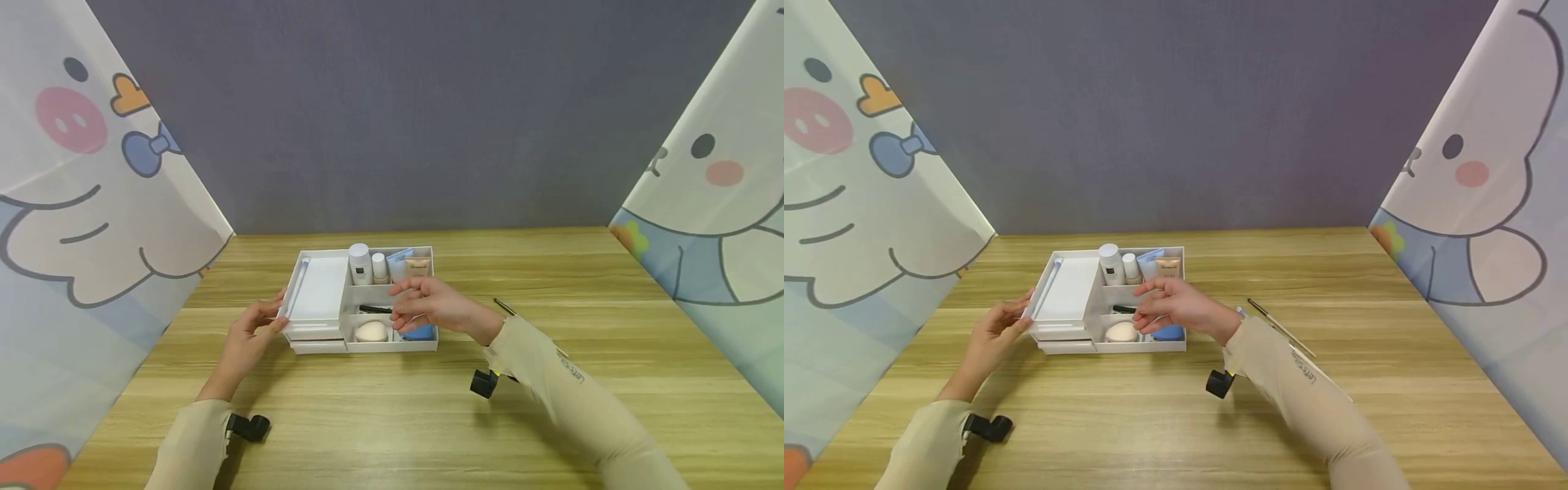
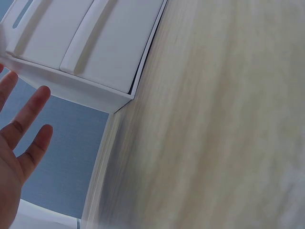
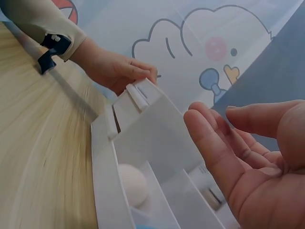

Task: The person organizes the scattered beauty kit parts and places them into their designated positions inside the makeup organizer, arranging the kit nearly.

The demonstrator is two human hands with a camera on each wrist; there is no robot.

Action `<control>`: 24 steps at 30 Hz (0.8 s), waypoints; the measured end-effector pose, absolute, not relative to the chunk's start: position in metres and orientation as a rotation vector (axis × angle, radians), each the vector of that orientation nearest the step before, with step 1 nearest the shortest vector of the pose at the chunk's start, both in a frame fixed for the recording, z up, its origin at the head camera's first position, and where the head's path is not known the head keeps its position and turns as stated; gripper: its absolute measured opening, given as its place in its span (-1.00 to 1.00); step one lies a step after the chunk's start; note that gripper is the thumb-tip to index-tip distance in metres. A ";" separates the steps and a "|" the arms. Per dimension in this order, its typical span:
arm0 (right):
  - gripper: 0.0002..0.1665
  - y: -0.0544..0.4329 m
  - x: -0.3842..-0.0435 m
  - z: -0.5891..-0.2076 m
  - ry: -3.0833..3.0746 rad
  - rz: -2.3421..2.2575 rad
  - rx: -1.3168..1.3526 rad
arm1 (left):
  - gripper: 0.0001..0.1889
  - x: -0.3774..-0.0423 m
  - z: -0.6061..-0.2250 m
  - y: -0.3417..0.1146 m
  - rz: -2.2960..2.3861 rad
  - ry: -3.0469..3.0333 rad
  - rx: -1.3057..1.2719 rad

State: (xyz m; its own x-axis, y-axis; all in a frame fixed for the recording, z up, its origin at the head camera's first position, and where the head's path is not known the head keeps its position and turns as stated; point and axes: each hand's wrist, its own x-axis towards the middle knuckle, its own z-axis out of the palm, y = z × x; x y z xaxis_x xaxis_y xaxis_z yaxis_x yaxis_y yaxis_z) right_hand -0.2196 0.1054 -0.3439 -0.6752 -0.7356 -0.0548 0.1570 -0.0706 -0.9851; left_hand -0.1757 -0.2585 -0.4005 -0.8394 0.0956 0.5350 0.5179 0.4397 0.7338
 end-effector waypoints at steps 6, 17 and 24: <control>-0.62 0.131 -0.217 -0.353 1.590 -1.785 -0.674 | -0.72 -0.174 -0.398 -0.256 -1.366 -2.273 -0.520; -0.59 0.182 -0.214 -0.374 1.670 -1.809 -0.483 | -0.78 -0.159 -0.373 -0.241 -1.369 -2.252 -0.552; -0.55 0.210 -0.212 -0.377 1.751 -1.780 -0.449 | -0.77 -0.159 -0.374 -0.241 -1.360 -2.266 -0.525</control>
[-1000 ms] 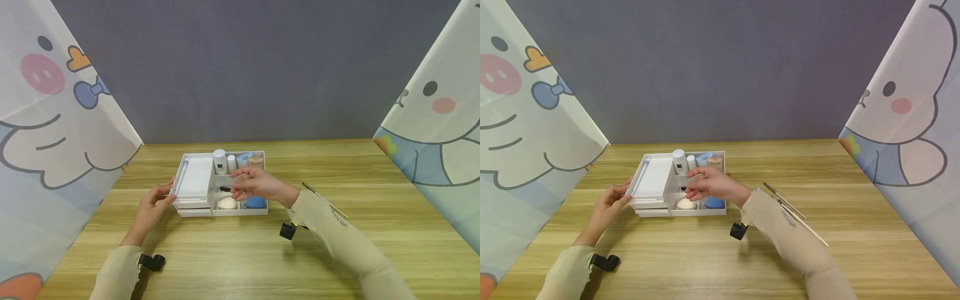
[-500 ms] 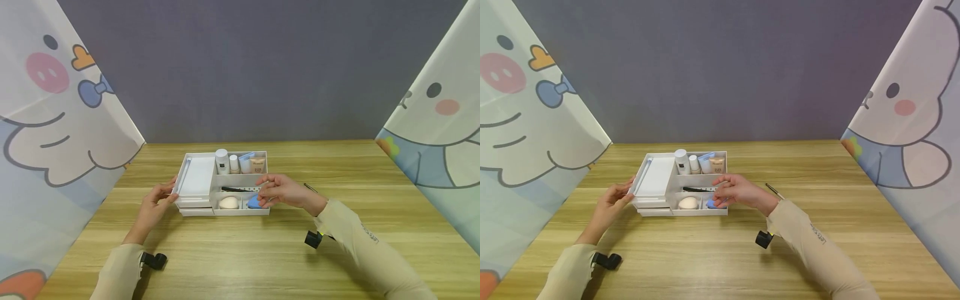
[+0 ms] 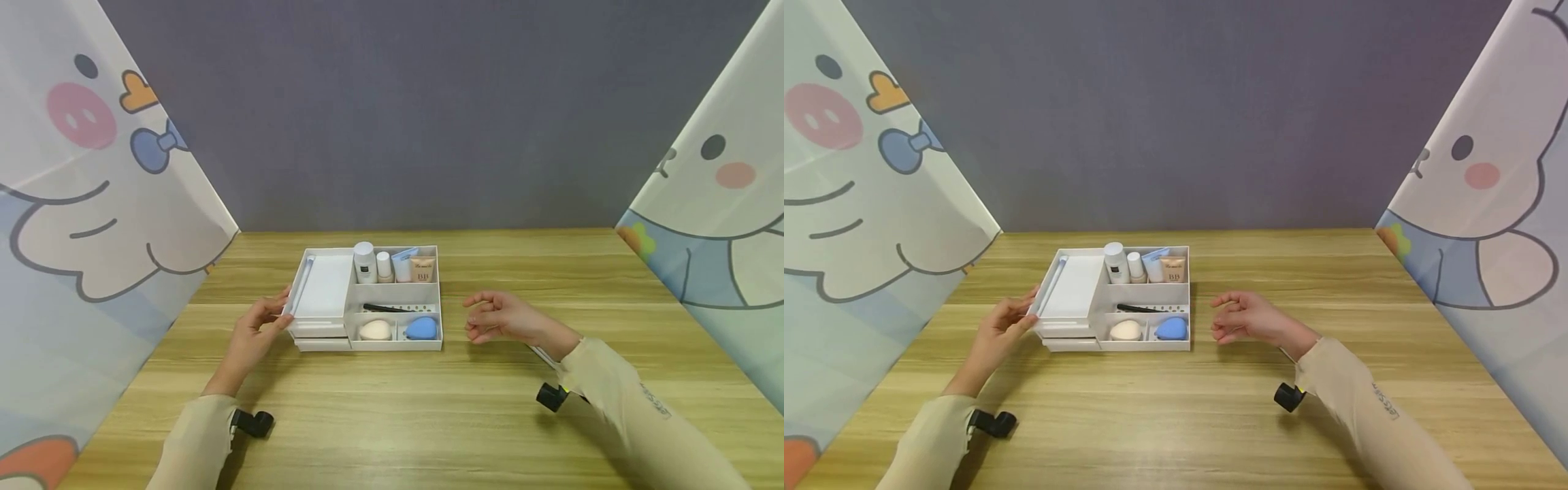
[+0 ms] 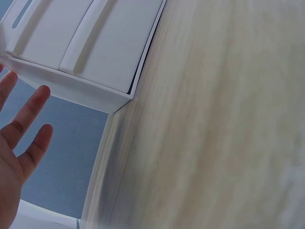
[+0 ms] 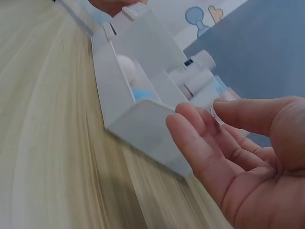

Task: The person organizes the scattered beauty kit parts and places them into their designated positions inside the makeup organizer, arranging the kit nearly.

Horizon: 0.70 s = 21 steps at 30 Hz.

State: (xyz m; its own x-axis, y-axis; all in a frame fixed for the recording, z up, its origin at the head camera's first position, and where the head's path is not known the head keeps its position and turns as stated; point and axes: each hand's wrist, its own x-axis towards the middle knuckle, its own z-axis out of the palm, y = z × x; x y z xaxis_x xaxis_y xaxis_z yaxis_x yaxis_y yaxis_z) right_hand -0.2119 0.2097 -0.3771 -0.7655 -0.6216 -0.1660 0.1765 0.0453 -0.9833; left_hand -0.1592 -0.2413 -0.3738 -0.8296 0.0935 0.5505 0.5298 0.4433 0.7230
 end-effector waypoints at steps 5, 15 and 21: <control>-0.46 0.228 -0.212 -0.383 1.798 -1.746 -0.487 | -0.78 -0.158 -0.372 -0.240 -1.365 -2.270 -0.519; -0.41 0.266 -0.210 -0.383 2.022 -1.593 -0.469 | -0.76 -0.158 -0.374 -0.240 -1.374 -2.258 -0.534; -0.47 0.281 -0.210 -0.383 2.153 -1.498 -0.402 | -0.75 -0.159 -0.375 -0.241 -1.386 -2.246 -0.548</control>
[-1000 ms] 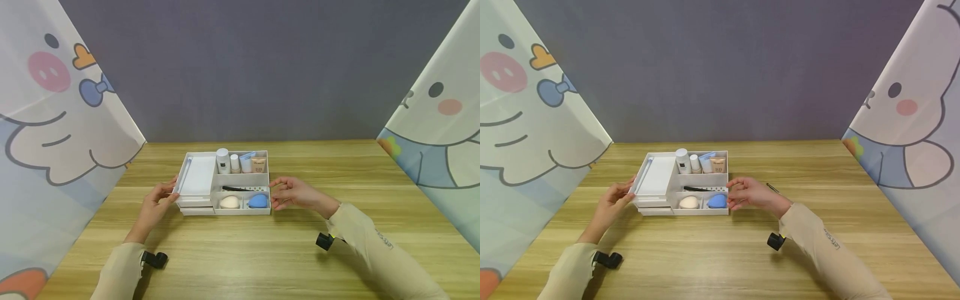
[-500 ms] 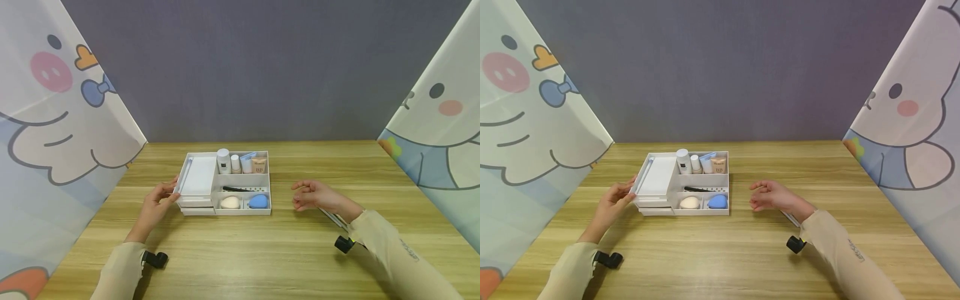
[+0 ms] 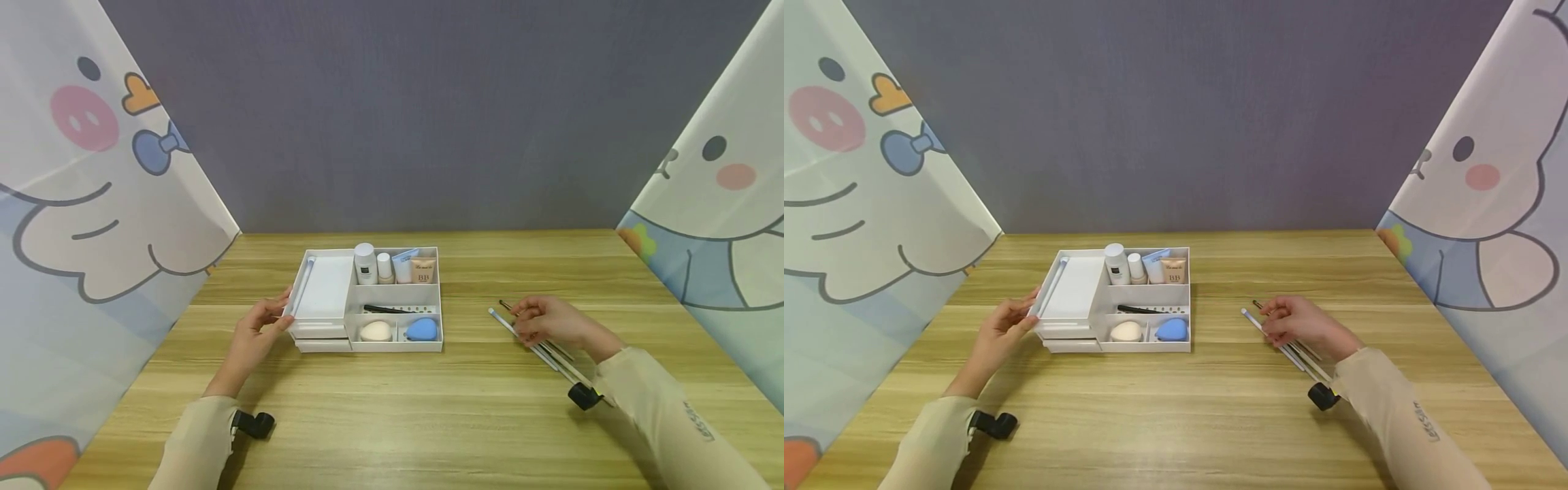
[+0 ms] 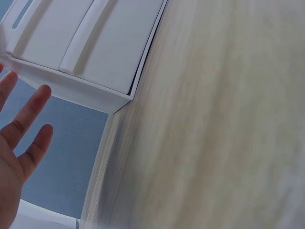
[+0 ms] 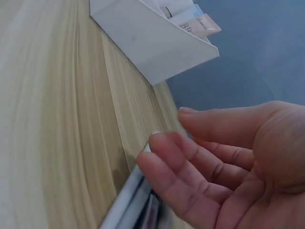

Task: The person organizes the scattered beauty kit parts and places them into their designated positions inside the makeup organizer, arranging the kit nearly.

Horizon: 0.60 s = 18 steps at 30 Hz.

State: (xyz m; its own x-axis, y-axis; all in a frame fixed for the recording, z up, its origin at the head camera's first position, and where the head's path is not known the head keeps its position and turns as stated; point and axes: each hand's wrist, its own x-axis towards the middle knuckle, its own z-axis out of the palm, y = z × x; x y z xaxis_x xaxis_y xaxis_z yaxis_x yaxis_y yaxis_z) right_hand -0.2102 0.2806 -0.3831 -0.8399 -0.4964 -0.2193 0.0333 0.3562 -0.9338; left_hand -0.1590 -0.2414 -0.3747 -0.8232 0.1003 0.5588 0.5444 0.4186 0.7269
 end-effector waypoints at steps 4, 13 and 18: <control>-0.52 0.282 -0.208 -0.382 2.225 -1.438 -0.386 | -0.75 -0.161 -0.378 -0.243 -1.393 -2.237 -0.547; -0.61 0.276 -0.203 -0.379 2.394 -1.286 -0.409 | -0.70 -0.178 -0.402 -0.257 -1.387 -2.233 -0.547; -0.60 0.270 -0.202 -0.381 2.402 -1.274 -0.409 | -0.71 -0.177 -0.402 -0.257 -1.389 -2.230 -0.557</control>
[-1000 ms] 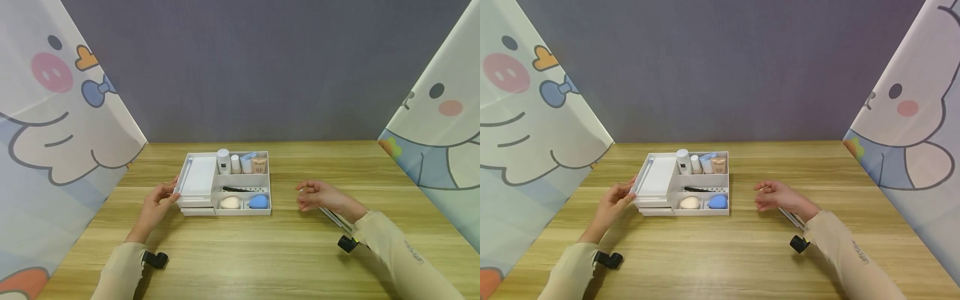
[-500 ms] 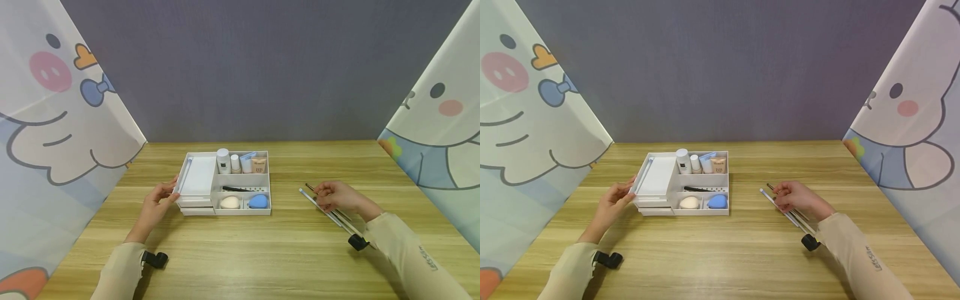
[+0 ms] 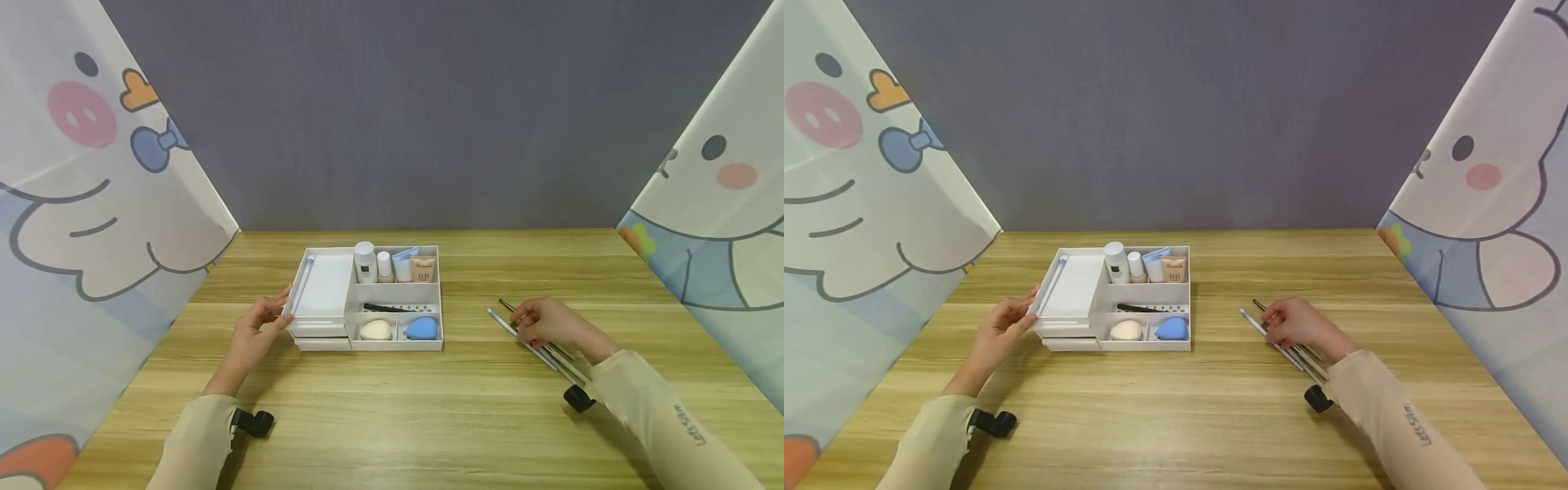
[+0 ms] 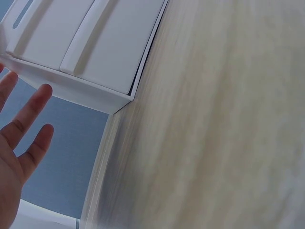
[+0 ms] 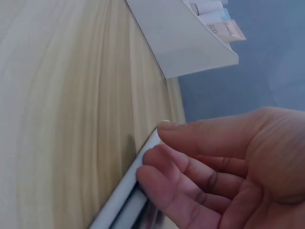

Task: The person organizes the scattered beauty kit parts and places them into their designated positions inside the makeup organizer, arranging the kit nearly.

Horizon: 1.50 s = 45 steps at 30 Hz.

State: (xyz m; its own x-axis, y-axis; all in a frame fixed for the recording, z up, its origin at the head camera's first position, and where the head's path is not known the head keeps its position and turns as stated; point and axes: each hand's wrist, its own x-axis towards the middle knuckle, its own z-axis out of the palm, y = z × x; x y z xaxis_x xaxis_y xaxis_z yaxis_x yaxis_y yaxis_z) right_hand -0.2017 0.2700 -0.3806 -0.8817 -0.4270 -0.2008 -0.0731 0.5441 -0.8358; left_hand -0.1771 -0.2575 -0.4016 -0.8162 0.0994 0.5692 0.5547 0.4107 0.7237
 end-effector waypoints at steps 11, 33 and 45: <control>-0.60 0.259 -0.199 -0.381 2.489 -1.175 -0.361 | -0.71 -0.177 -0.403 -0.258 -1.399 -2.235 -0.554; -0.65 0.245 -0.199 -0.382 2.539 -0.998 -0.340 | -0.80 -0.165 -0.381 -0.249 -1.417 -2.239 -0.554; -0.66 0.251 -0.203 -0.385 2.366 -1.128 -0.418 | -0.74 -0.175 -0.401 -0.260 -1.435 -2.254 -0.556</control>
State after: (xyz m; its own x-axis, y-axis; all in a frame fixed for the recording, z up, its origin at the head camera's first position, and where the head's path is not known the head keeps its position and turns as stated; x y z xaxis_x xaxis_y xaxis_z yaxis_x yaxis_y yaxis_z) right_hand -0.2033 0.2507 -0.3845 -0.8368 -0.4634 -0.2915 -0.0653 0.6132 -0.7872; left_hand -0.1749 -0.2600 -0.4009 -0.8365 0.1112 0.5365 0.5332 0.3910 0.7503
